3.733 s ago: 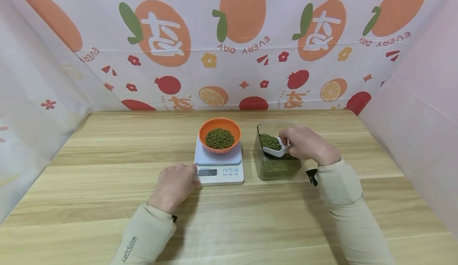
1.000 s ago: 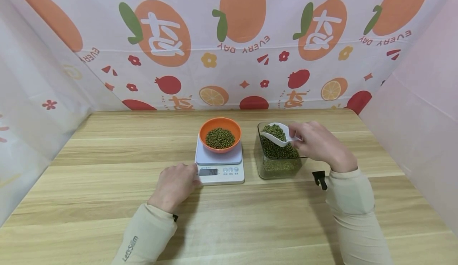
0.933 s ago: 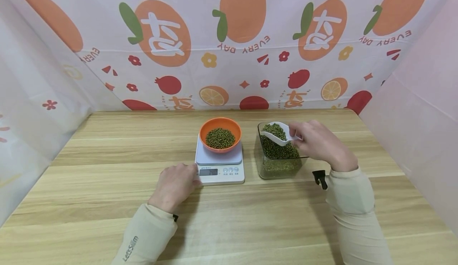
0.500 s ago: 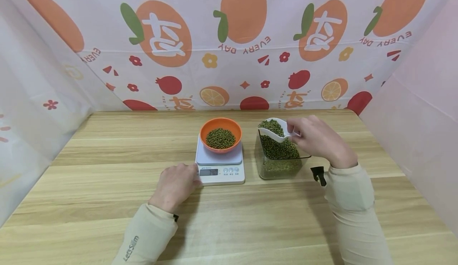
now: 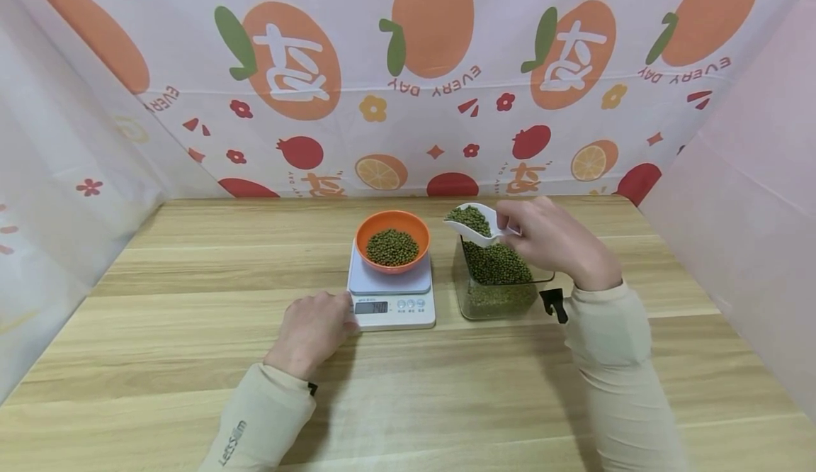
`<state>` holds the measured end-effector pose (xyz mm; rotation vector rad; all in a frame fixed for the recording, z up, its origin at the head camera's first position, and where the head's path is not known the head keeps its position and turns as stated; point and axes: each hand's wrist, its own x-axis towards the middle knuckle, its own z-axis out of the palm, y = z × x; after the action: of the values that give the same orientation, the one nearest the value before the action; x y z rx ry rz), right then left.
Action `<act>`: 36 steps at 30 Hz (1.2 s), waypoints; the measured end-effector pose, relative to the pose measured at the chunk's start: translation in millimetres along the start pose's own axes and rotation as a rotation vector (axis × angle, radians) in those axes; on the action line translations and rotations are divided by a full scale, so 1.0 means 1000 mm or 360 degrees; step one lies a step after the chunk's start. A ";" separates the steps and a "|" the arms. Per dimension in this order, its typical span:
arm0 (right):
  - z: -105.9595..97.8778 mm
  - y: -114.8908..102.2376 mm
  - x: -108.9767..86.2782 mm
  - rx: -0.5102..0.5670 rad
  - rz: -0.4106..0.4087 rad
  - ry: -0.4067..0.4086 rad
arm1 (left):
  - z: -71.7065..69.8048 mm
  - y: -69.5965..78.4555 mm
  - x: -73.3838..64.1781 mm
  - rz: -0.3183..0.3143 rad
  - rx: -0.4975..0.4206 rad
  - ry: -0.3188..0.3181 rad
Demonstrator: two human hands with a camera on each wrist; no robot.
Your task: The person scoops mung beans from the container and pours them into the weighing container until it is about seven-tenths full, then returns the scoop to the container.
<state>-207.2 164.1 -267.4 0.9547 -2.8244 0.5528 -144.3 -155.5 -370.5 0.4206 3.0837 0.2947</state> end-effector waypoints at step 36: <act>0.002 -0.025 0.038 -0.0062 -0.0092 -0.0100 | -0.001 0.000 0.000 0.0002 -0.0009 0.0001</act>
<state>-222.6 123.3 -253.7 1.0613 -2.8405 0.4672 -144.3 -155.9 -370.0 0.4225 3.0826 0.3032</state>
